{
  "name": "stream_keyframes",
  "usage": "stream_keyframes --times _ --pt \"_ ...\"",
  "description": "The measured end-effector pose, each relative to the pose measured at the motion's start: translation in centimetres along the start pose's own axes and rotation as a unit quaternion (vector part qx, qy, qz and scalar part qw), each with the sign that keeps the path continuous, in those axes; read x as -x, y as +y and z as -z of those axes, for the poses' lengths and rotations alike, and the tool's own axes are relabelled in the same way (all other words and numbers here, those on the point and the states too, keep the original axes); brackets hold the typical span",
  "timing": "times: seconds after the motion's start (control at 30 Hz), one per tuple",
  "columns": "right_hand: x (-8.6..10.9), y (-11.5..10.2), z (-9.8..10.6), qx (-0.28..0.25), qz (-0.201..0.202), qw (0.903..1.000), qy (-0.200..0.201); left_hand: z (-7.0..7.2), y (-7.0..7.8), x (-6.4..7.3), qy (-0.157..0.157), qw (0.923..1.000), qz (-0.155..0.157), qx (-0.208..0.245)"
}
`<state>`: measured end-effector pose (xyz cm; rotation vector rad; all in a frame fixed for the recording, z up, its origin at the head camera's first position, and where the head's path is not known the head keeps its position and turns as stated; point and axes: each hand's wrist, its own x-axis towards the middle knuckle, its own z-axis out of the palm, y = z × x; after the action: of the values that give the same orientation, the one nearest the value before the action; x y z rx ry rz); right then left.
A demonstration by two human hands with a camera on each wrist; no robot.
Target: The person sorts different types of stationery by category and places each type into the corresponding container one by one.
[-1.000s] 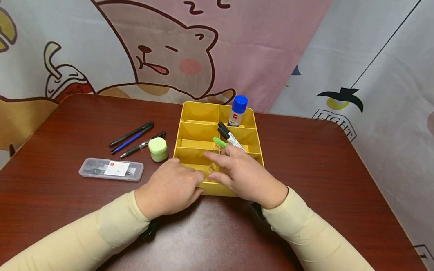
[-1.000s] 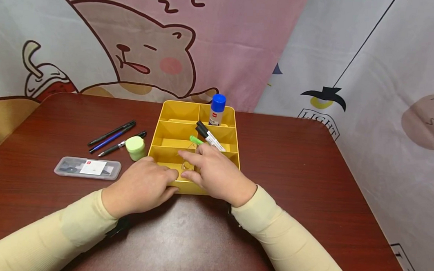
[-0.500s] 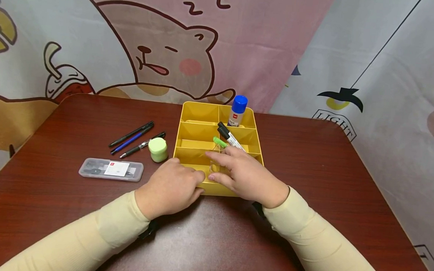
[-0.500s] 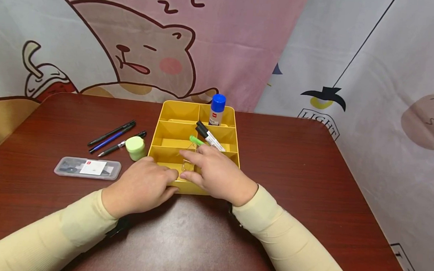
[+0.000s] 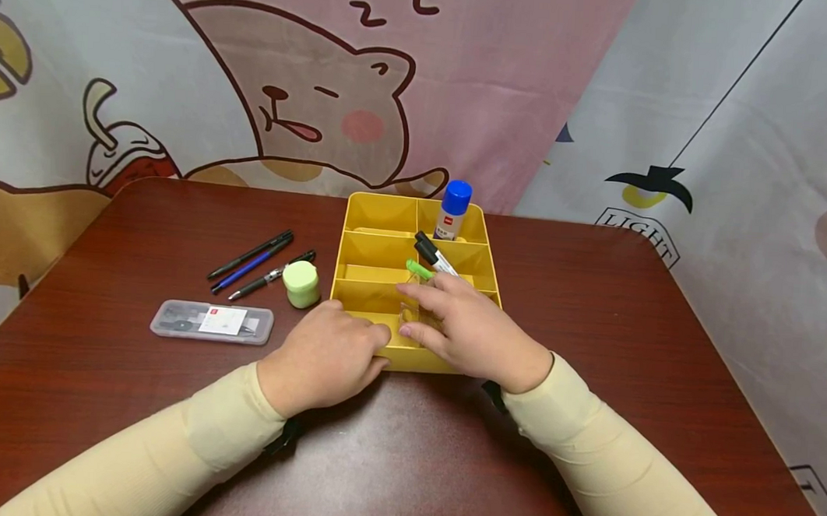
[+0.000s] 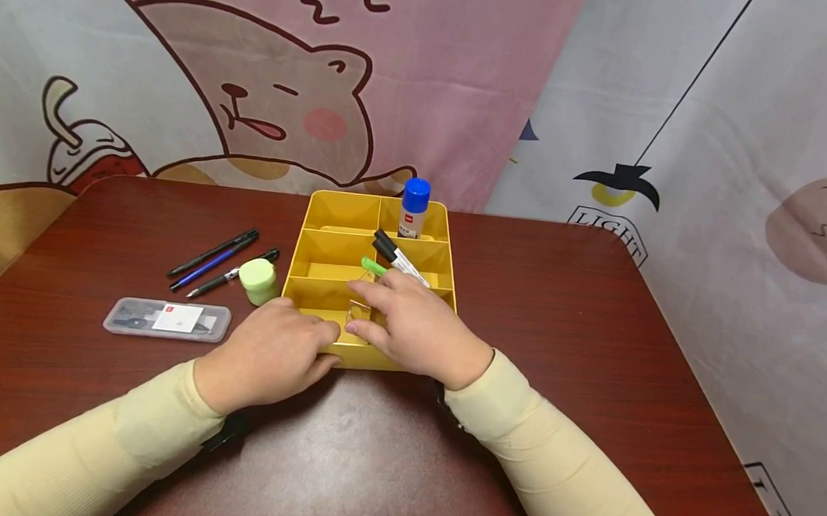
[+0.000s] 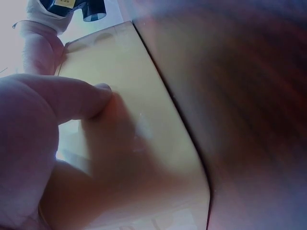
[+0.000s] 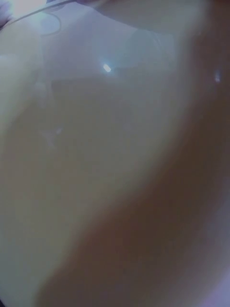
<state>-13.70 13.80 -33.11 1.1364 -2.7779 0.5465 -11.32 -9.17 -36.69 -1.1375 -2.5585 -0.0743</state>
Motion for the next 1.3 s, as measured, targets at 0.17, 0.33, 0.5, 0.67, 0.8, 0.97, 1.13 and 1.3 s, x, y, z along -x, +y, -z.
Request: stream_keyframes --times 0.17,0.33,0.5,0.67,0.8,0.97,1.13,1.3 --pt "0.0 0.18 -0.09 0.005 -0.005 1.0 0.002 0.0 -0.01 -0.01 -0.001 1.0 0.001 -0.001" --pt "-0.01 0.21 -0.21 0.007 -0.006 0.9999 0.007 0.02 0.0 -0.03 0.003 1.0 -0.001 -0.002" --pt "-0.05 0.12 -0.4 0.011 -0.002 0.9998 0.017 0.02 0.01 -0.01 0.006 1.0 -0.001 -0.004" --pt "-0.15 0.02 -0.61 0.018 0.001 0.9996 0.02 0.06 0.01 0.0 0.003 1.0 0.001 -0.006" --pt "-0.15 -0.04 -0.74 0.017 -0.009 0.9998 0.01 0.09 0.04 -0.01 0.0 1.0 0.002 -0.008" --pt "-0.12 -0.04 -0.8 0.016 -0.016 0.9997 0.005 0.06 0.07 -0.01 0.001 1.0 0.002 -0.008" --pt "-0.08 0.01 -0.84 0.013 -0.016 0.9998 0.005 0.03 0.07 0.0 0.004 1.0 -0.001 -0.008" --pt "-0.09 0.01 -0.8 0.009 -0.015 0.9998 0.006 0.01 0.04 0.01 0.005 1.0 -0.001 -0.006"
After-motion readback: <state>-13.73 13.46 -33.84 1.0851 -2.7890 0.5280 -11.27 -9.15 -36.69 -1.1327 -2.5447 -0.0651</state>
